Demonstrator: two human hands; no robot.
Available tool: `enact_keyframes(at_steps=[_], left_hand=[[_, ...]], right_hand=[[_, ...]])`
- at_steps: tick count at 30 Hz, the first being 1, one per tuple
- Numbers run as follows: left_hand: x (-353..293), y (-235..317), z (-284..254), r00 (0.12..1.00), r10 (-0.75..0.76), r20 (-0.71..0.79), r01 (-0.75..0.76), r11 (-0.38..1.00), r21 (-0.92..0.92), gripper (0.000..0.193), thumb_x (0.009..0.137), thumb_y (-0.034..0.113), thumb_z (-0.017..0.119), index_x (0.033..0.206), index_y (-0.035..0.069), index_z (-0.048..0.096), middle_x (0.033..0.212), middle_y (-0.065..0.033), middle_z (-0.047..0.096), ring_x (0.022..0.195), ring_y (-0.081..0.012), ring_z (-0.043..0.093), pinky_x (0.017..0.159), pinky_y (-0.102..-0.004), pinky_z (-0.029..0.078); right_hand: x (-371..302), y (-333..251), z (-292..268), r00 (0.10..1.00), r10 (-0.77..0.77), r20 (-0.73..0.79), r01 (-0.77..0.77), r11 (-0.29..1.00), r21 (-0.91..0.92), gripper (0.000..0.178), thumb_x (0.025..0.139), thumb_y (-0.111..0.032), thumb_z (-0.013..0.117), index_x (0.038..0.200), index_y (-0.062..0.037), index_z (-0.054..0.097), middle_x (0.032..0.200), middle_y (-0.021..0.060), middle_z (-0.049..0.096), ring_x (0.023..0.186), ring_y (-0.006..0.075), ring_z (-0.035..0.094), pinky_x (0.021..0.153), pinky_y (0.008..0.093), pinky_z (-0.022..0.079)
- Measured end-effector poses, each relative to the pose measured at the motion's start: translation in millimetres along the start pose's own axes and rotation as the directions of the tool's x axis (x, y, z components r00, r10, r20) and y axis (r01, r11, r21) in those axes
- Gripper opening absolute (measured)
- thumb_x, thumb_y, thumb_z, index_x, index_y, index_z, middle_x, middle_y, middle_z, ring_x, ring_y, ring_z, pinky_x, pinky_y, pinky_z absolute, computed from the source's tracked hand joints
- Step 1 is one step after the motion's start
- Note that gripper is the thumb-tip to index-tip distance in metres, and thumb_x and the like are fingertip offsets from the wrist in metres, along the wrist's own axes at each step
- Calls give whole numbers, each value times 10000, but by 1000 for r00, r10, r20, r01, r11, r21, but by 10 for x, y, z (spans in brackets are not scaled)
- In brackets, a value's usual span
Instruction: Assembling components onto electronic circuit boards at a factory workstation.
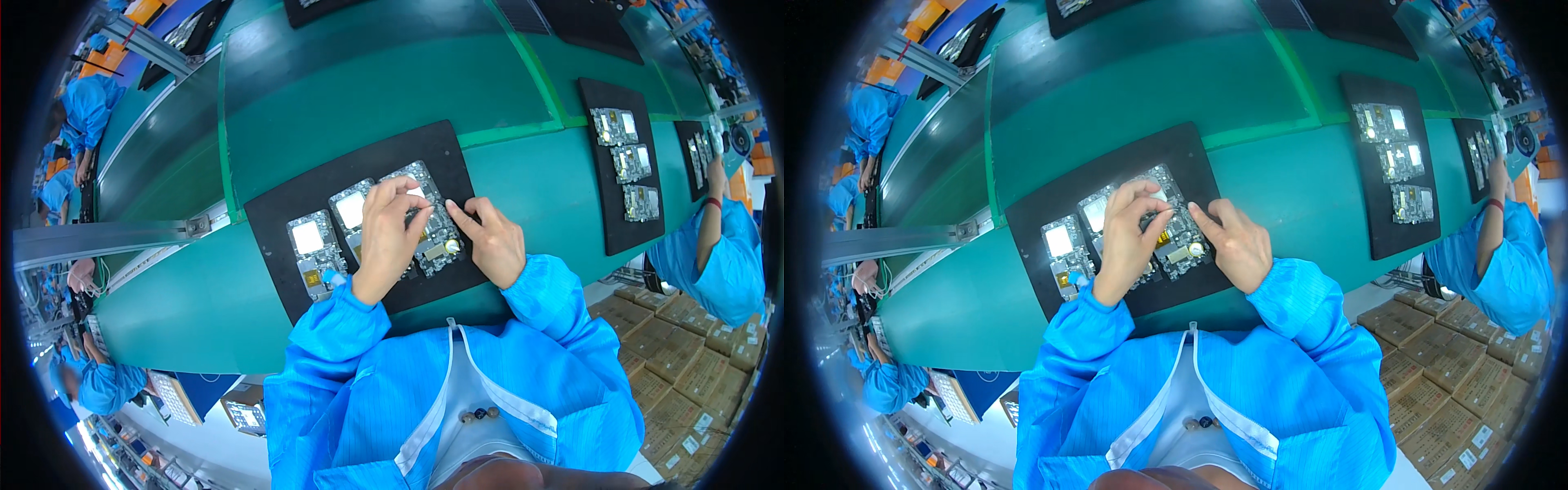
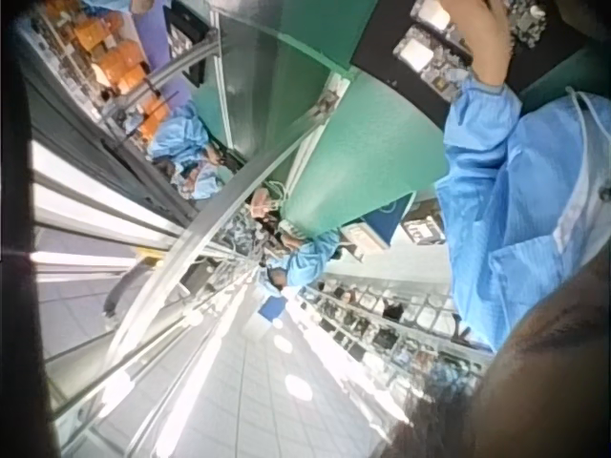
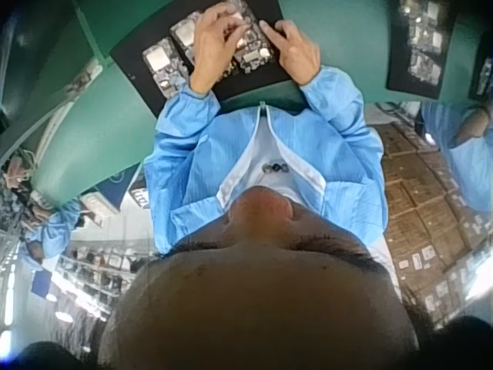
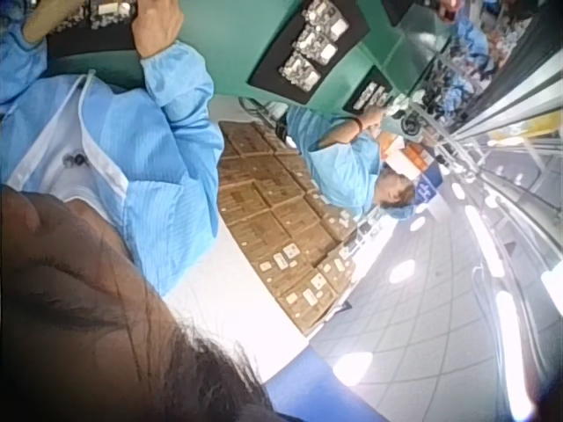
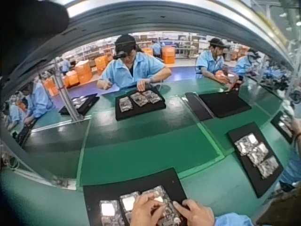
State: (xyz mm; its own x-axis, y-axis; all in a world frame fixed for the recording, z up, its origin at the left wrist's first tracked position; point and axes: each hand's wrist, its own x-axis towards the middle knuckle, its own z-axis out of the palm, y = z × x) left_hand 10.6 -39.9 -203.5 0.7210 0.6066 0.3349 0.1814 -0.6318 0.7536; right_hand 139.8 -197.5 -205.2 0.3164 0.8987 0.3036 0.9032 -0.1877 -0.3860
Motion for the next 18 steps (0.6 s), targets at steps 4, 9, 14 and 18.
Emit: enact_keyframes(at_steps=[4, 9, 14, 18], left_hand=[[-15, 9, -478, 996, -76, -43, 78, 996, 47, 132, 840, 34, 766, 968, 33, 730, 1186, -120, 662, 1114, -297, 604, 932, -392, 486], [-186, -223, -646, 987, -156, -27, 158, 971, 177, 165, 812, 39, 794, 964, 38, 730, 1149, -104, 653, 1086, -280, 594, 900, -386, 483], [-237, -266, -542, 999, -37, -10, 39, 973, 227, 191, 750, 62, 847, 905, 49, 735, 1119, -79, 609, 1025, -276, 568, 859, -400, 469], [-225, -284, -524, 999, -37, -16, 39, 976, 216, 164, 748, 67, 842, 869, 56, 732, 1109, -77, 604, 1017, -283, 558, 869, -413, 450]], right_hand=[[-15, -82, -57, 995, 97, -6, -96, 994, 48, 610, 737, 94, 655, 1308, -118, 691, 1037, 88, 610, 881, 288, 672, 688, 412, 569], [15, -383, 116, 985, -163, -62, 173, 949, 264, 620, 724, 73, 665, 1314, -116, 674, 1212, 76, 657, 901, 273, 661, 694, 381, 578], [-22, -491, 184, 977, -201, 68, 188, 969, 159, 634, 708, 53, 666, 1326, -89, 659, 1291, 46, 659, 829, 247, 625, 647, 359, 562], [-36, -445, 135, 982, -186, 35, 185, 982, 34, 653, 692, 53, 668, 1335, -57, 647, 1302, 65, 655, 821, 243, 620, 651, 358, 567]])
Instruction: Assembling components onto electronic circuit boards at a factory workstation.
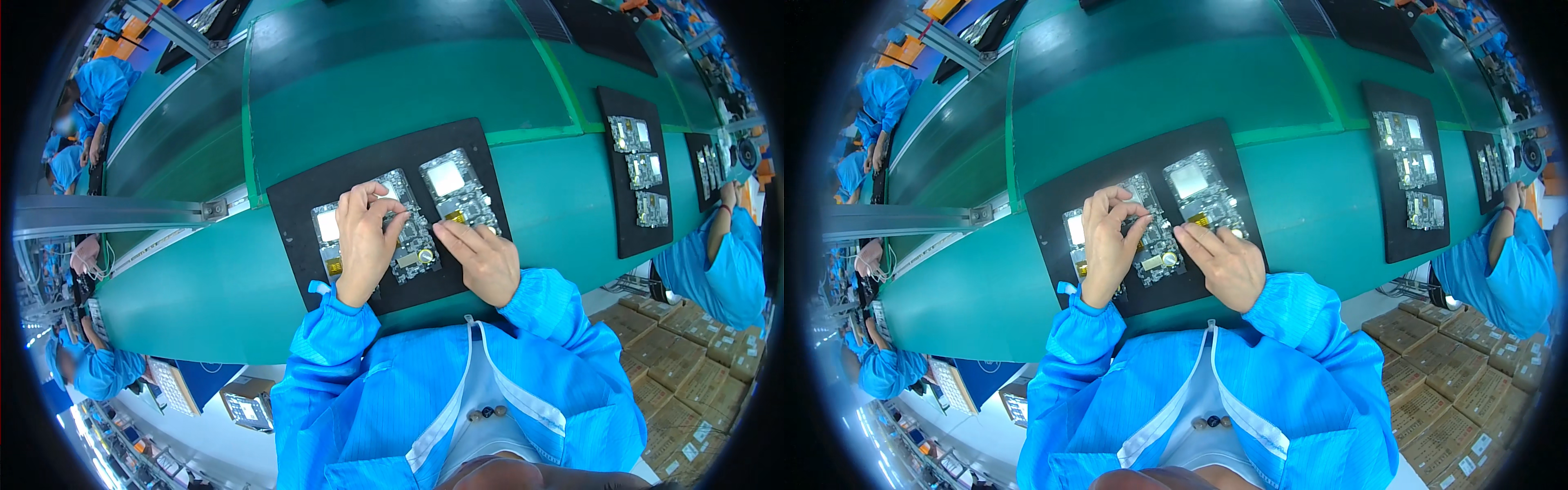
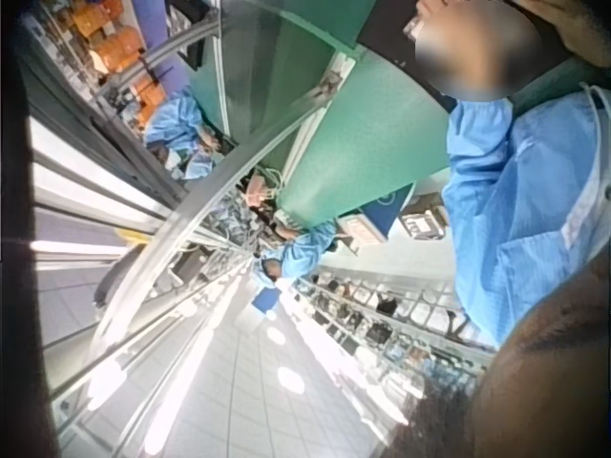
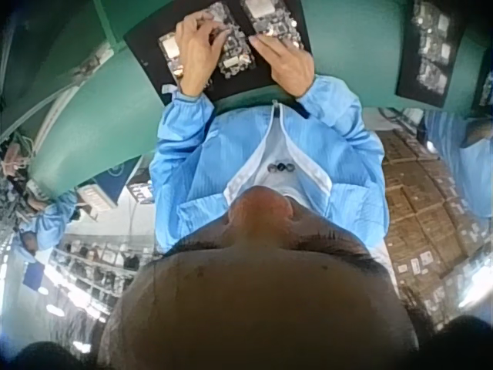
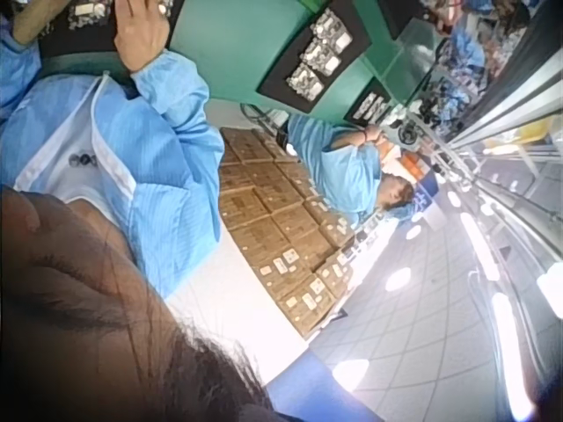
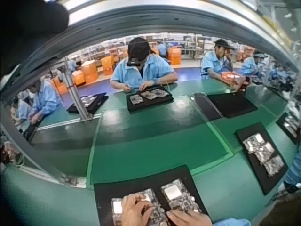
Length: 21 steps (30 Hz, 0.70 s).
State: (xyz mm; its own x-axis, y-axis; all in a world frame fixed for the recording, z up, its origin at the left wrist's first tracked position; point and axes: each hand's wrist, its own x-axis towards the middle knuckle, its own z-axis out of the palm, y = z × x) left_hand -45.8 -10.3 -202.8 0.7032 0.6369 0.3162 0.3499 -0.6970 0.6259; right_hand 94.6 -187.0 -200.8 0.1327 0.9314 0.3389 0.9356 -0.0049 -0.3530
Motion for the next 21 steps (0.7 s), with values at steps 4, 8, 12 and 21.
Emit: enact_keyframes(at_steps=[4, 8, 12, 21], left_hand=[[-8, -17, 16, 1000, 9, -16, -9, 1000, -1, 150, 755, 68, 835, 860, 57, 728, 1115, -79, 610, 1028, -287, 559, 886, -419, 441], [-11, -20, 25, 1000, 14, -11, -14, 1000, 9, 145, 763, 72, 829, 864, 61, 726, 1141, -79, 622, 1057, -292, 561, 911, -426, 423], [-13, -31, 44, 999, 39, -34, -39, 999, -3, 141, 753, 72, 824, 840, 73, 713, 1137, -49, 604, 1041, -269, 551, 901, -426, 404], [-23, -25, 54, 999, 33, -14, -33, 999, 4, 138, 780, 83, 816, 882, 71, 723, 1160, -64, 625, 1071, -288, 562, 919, -435, 407]], right_hand=[[82, -45, -40, 999, 50, 20, -50, 999, -20, 656, 683, 54, 670, 1331, -46, 645, 1254, 65, 636, 823, 250, 621, 644, 359, 566], [143, -86, 12, 998, 70, 0, -70, 996, -56, 589, 715, 31, 677, 1298, -51, 667, 1194, 58, 622, 810, 237, 619, 625, 357, 560], [205, -146, 39, 994, 112, -13, -113, 991, -71, 577, 710, 77, 659, 1264, -77, 702, 1155, 62, 643, 823, 239, 637, 636, 360, 565], [223, -150, 36, 996, 94, -8, -94, 986, -140, 518, 740, 5, 684, 1252, -70, 701, 1149, 39, 618, 810, 218, 626, 586, 347, 557]])
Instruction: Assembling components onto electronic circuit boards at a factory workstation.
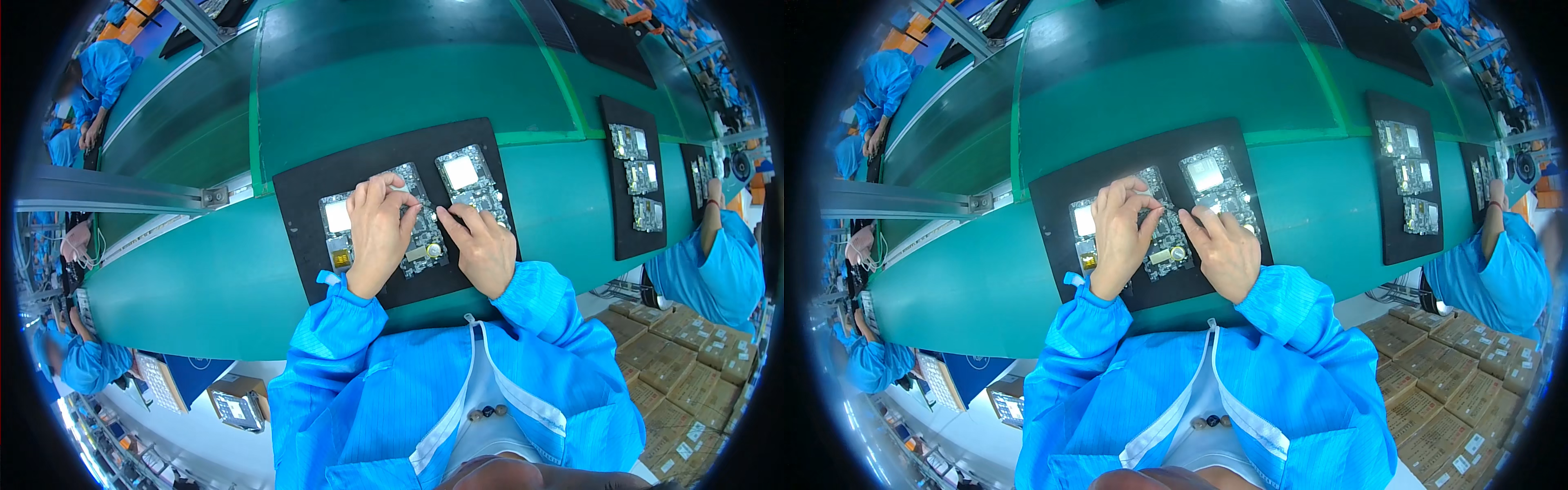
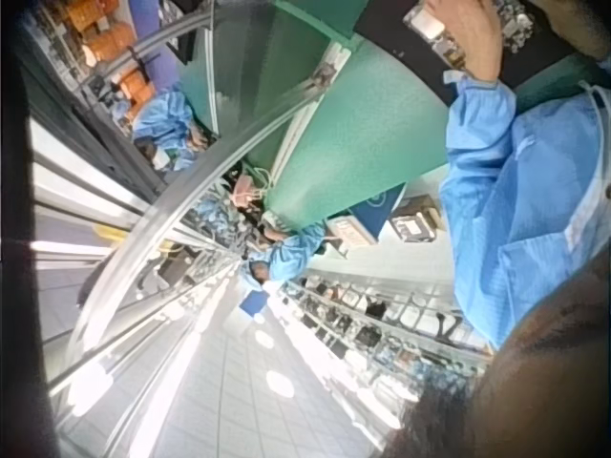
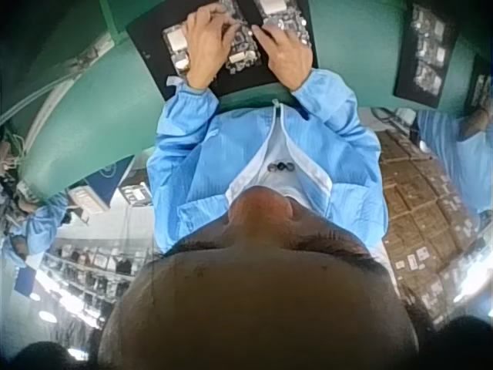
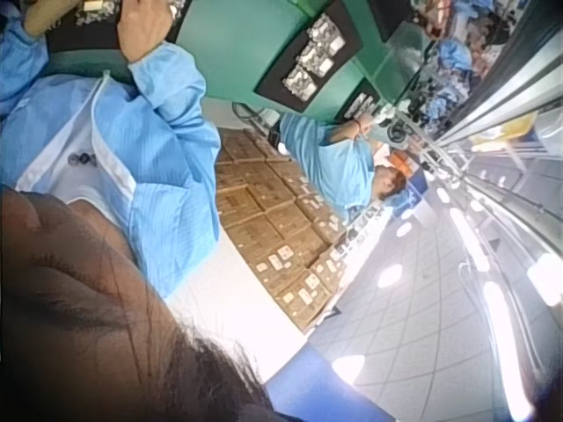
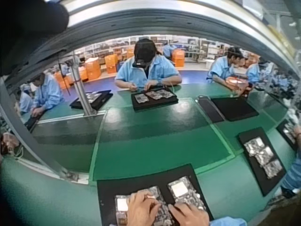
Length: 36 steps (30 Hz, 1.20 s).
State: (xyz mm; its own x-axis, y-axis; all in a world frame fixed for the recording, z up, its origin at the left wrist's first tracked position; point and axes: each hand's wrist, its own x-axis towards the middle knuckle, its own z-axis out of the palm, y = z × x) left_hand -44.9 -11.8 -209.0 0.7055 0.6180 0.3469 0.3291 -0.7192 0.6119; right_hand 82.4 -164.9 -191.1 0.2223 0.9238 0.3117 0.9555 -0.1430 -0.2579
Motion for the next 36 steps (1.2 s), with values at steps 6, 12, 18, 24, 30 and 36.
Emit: enact_keyframes(at_steps=[6, 12, 18, 24, 30, 36], left_hand=[[-21, -23, 6, 999, 11, -35, -12, 999, -40, 148, 777, 78, 815, 887, 74, 717, 1161, -62, 626, 1077, -280, 565, 924, -434, 405], [-26, 2, 38, 998, 32, -51, -30, 999, 38, 166, 771, 70, 817, 905, 81, 720, 1161, -53, 632, 1084, -279, 567, 922, -436, 405], [-32, -6, 48, 999, 5, -53, -5, 1000, -5, 140, 771, 71, 818, 872, 79, 722, 1161, -51, 634, 1078, -277, 571, 925, -436, 406], [-38, -16, 45, 997, 11, -73, -12, 1000, -13, 140, 765, 65, 823, 864, 70, 723, 1150, -59, 643, 1064, -280, 579, 928, -432, 411], [-42, -15, 47, 998, -15, -54, 13, 999, -46, 126, 771, 62, 820, 849, 63, 721, 1146, -66, 648, 1050, -283, 586, 929, -429, 414], [-52, -84, 64, 996, -20, -92, 12, 996, -88, 129, 783, 64, 813, 865, 55, 714, 1146, -80, 649, 1064, -298, 591, 927, -433, 423]], right_hand=[[14, -12, 45, 1000, 11, -18, -11, 1000, -6, 537, 731, 19, 678, 1258, -77, 702, 1152, 29, 624, 812, 217, 631, 597, 351, 562], [50, -12, 113, 997, 12, -77, -11, 1000, 7, 519, 739, 28, 672, 1244, -84, 711, 1138, 27, 637, 807, 215, 634, 610, 350, 565], [57, -7, 125, 997, 11, -83, -10, 1000, 12, 510, 742, 27, 673, 1239, -83, 713, 1143, 28, 638, 804, 214, 635, 616, 347, 564], [92, -35, 158, 994, 1, -110, 2, 1000, 26, 513, 739, 25, 673, 1239, -81, 713, 1145, 31, 638, 801, 219, 633, 631, 352, 565], [103, -51, 161, 995, 19, -103, -16, 999, 29, 511, 742, 37, 664, 1235, -85, 717, 1132, 27, 643, 802, 219, 634, 628, 357, 563], [58, -27, 93, 992, 48, -114, -45, 999, 30, 496, 741, 44, 660, 1212, -94, 729, 1116, 15, 646, 791, 216, 632, 614, 356, 562]])
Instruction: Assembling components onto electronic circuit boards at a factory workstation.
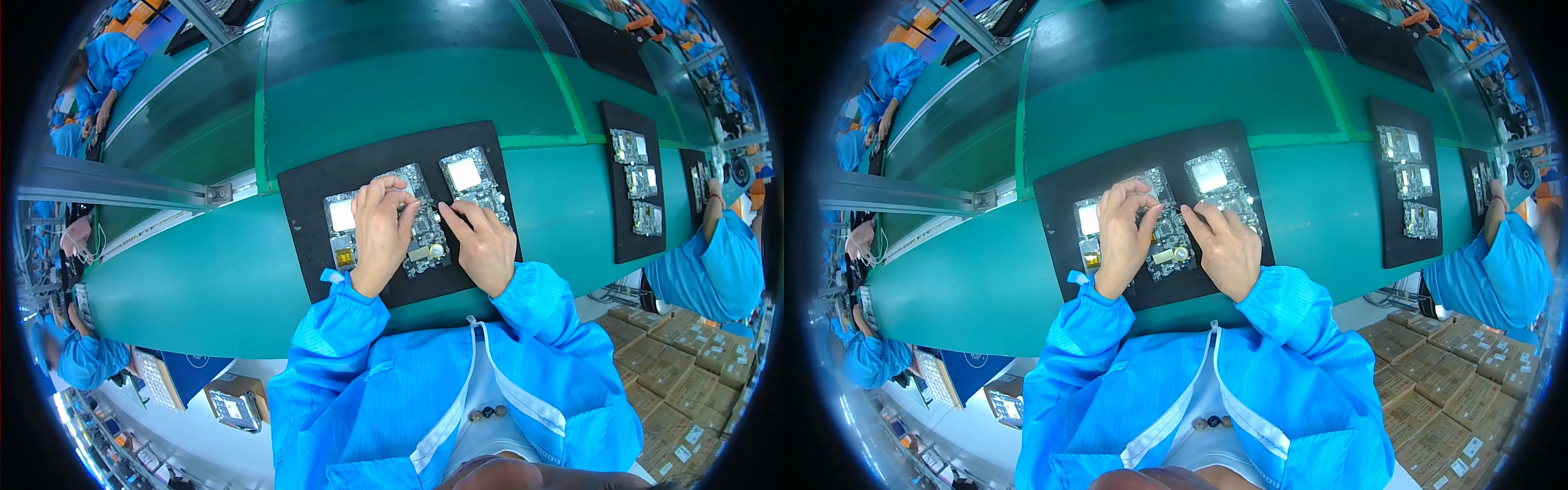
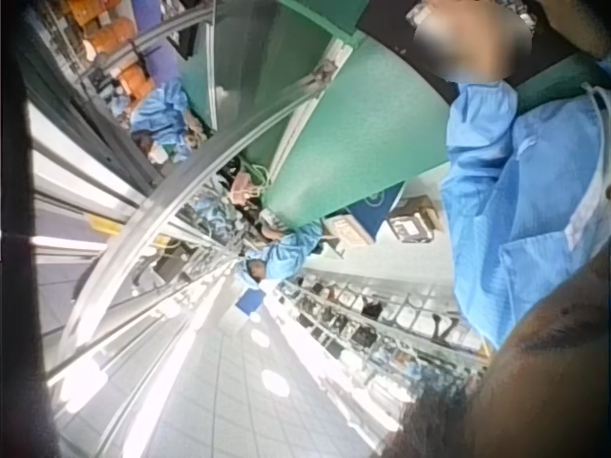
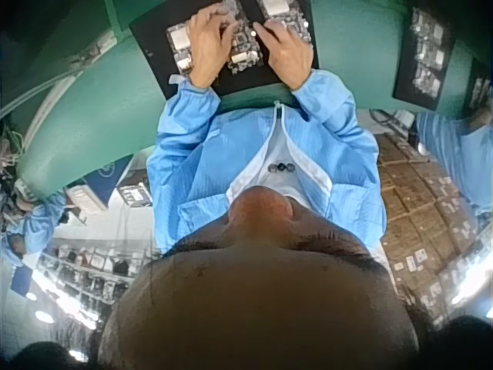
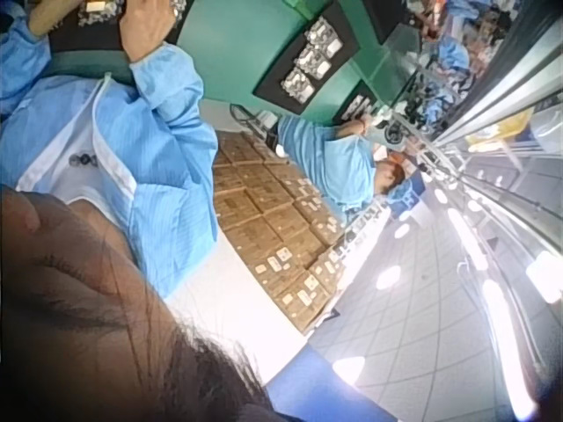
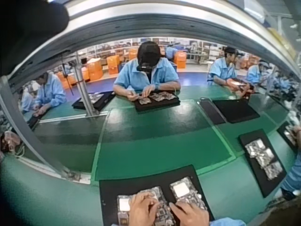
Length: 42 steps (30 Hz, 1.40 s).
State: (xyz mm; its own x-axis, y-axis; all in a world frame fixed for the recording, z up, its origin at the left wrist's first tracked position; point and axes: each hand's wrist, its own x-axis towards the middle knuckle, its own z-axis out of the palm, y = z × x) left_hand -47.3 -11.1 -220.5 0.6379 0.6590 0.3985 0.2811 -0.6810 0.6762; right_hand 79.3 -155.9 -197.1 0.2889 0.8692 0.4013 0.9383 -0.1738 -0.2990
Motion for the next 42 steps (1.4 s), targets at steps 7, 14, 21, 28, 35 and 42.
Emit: enact_keyframes(at_steps=[7, 14, 21, 28, 35, 42], left_hand=[[13, 8, -61, 999, -5, 34, 5, 1000, -17, 157, 770, 65, 825, 891, 51, 726, 1152, -91, 642, 1053, -298, 595, 902, -432, 440], [3, 20, -44, 999, 7, 43, -7, 1000, 6, 148, 749, 59, 833, 863, 54, 738, 1152, -82, 618, 1002, -274, 588, 893, -429, 436], [16, 55, -61, 998, 22, 60, -25, 999, 41, 142, 760, 48, 821, 856, 58, 716, 1165, -73, 621, 1021, -271, 586, 919, -433, 418], [19, 71, -66, 997, 33, 72, -36, 999, 33, 140, 768, 53, 812, 861, 65, 707, 1189, -66, 623, 1052, -276, 583, 931, -436, 409], [17, 76, -37, 997, 55, 56, -59, 996, 68, 128, 776, 59, 804, 854, 73, 704, 1196, -63, 624, 1056, -279, 583, 936, -440, 400], [2, 50, -33, 998, 46, 47, -48, 998, 33, 130, 758, 56, 803, 839, 69, 702, 1178, -53, 642, 1029, -260, 594, 934, -436, 403]], right_hand=[[-41, -17, -62, 999, -7, 54, 7, 1000, -4, 481, 741, 36, 669, 1201, -92, 736, 1109, 20, 647, 802, 217, 638, 597, 358, 561], [-27, -3, -4, 1000, -5, 11, 5, 1000, 5, 483, 740, 32, 672, 1204, -89, 733, 1121, 22, 646, 801, 214, 635, 589, 353, 554], [-71, -18, -44, 999, -17, 45, 19, 999, -26, 491, 740, 30, 669, 1213, -90, 729, 1121, 14, 644, 792, 210, 630, 584, 351, 549], [-63, -13, -7, 1000, -5, 30, 6, 999, -32, 489, 740, 28, 671, 1207, -101, 732, 1118, 4, 645, 789, 201, 635, 582, 348, 549], [-72, -20, -9, 1000, 1, 28, 0, 1000, -30, 493, 741, 29, 670, 1212, -104, 731, 1116, 7, 647, 795, 201, 640, 588, 348, 552], [-84, -33, 9, 999, 27, -23, -27, 1000, -14, 514, 738, 40, 672, 1230, -103, 722, 1111, 17, 644, 803, 212, 645, 602, 355, 554]])
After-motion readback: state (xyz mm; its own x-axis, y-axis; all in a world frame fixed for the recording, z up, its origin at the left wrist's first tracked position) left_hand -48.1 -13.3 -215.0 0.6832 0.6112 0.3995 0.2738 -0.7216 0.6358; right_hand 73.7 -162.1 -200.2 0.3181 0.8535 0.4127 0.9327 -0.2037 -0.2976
